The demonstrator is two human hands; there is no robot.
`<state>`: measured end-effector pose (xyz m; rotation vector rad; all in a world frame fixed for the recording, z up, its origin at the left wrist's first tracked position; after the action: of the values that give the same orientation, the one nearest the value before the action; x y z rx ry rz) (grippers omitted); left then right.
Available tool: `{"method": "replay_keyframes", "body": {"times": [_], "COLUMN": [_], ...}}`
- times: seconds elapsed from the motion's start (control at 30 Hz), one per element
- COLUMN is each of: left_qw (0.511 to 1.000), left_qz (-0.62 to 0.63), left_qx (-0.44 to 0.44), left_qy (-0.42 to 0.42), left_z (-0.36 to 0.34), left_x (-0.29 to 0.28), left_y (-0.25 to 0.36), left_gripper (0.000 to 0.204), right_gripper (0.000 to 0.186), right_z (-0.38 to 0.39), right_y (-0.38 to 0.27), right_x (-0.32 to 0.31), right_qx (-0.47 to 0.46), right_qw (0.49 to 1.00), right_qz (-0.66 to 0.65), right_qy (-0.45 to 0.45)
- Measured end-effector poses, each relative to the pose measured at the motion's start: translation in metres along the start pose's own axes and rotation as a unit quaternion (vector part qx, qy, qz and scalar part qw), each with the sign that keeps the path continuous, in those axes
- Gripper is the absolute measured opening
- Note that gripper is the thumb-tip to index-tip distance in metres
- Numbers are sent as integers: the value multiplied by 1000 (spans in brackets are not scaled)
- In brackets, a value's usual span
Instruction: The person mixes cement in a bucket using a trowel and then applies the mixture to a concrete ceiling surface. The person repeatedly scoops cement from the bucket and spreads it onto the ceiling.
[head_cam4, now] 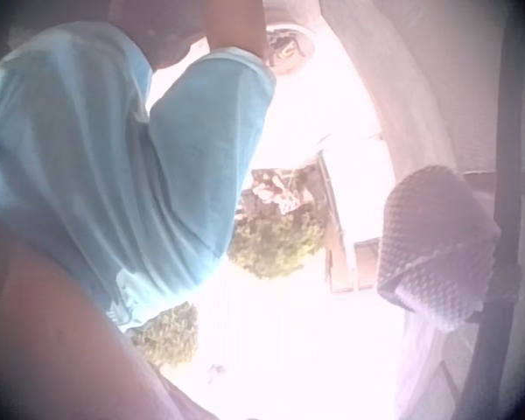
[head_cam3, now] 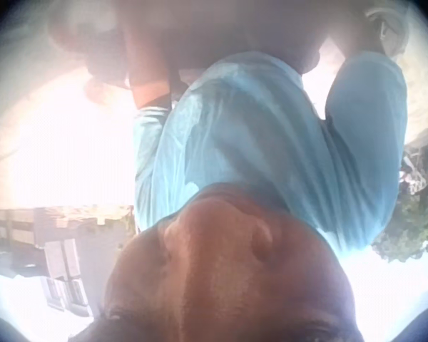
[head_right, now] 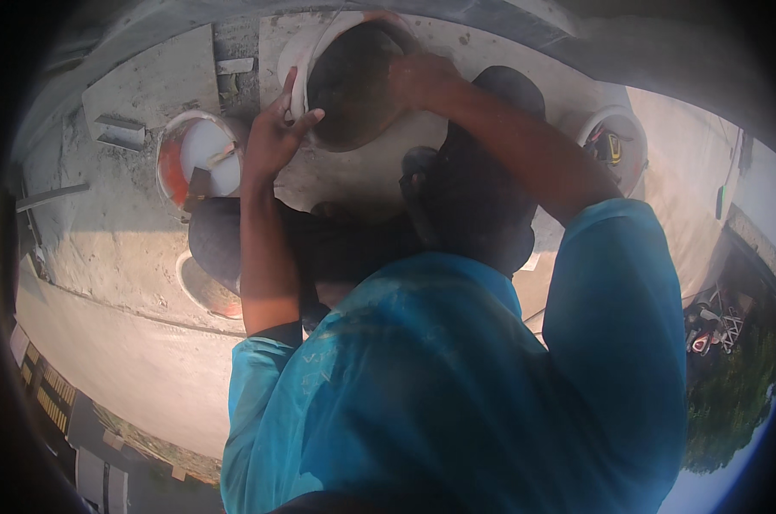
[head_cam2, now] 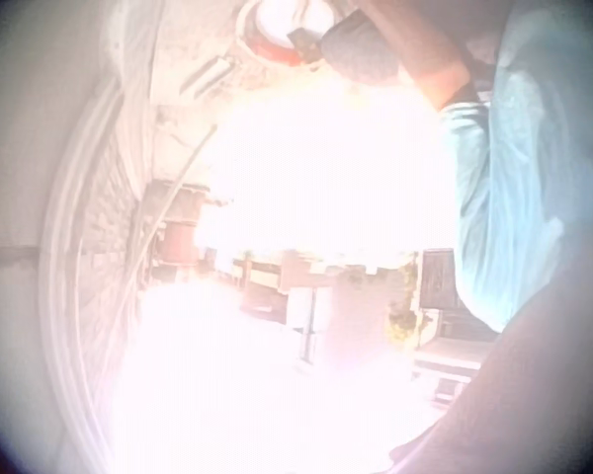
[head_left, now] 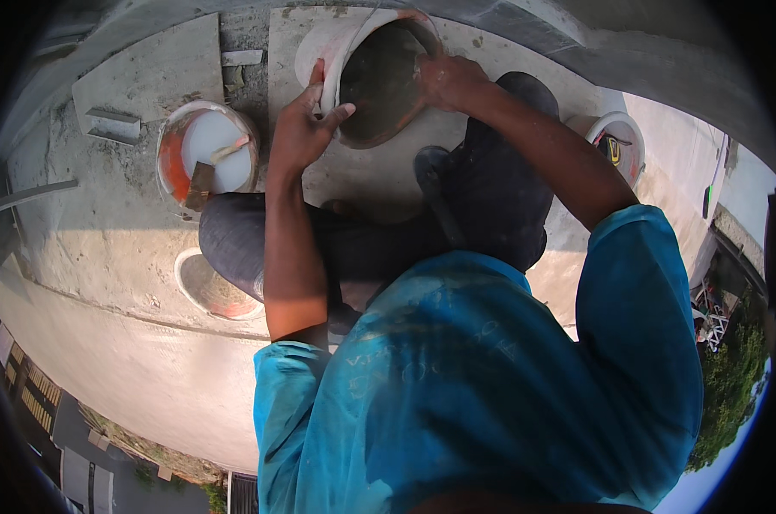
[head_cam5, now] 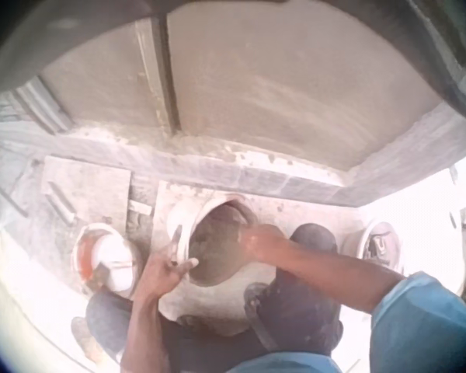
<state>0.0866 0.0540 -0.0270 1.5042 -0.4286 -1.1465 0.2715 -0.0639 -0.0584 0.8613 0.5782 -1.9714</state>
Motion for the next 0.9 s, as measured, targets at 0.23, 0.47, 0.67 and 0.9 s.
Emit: {"method": "replay_keyframes", "body": {"times": [0.23, 0.47, 0.67, 0.9], "left_qw": [969, 954, 957, 958], "left_qz": [203, 250, 245, 245], "left_qx": [-137, -151, -150, -132], "left_qy": [25, 65, 51, 63], "left_z": [12, 14, 11, 7], "left_x": [0, -6, -3, -8], "left_y": [-37, -27, -35, -32], "left_gripper": [41, 37, 35, 40], "right_gripper": [45, 49, 31, 27], "right_z": [17, 33, 4, 27], "right_y": [-34, -23, -74, -53], "right_x": [83, -5, 14, -18], "right_qx": [124, 86, -39, -44], "right_qw": [595, 790, 995, 991], "right_qz": [-661, -540, 26, 125], "right_qy": [-439, -278, 93, 11]}}
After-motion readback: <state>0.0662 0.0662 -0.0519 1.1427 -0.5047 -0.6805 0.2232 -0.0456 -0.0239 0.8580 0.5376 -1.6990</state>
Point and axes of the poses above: each hand's wrist, its own z-axis away from the middle knuckle, its own x-axis out of the palm, y = z × x, the point moved 7 cm from there along -z, towards the middle knuckle, and after that the axes turned 13 degrees about x, right-handed, at the moved point
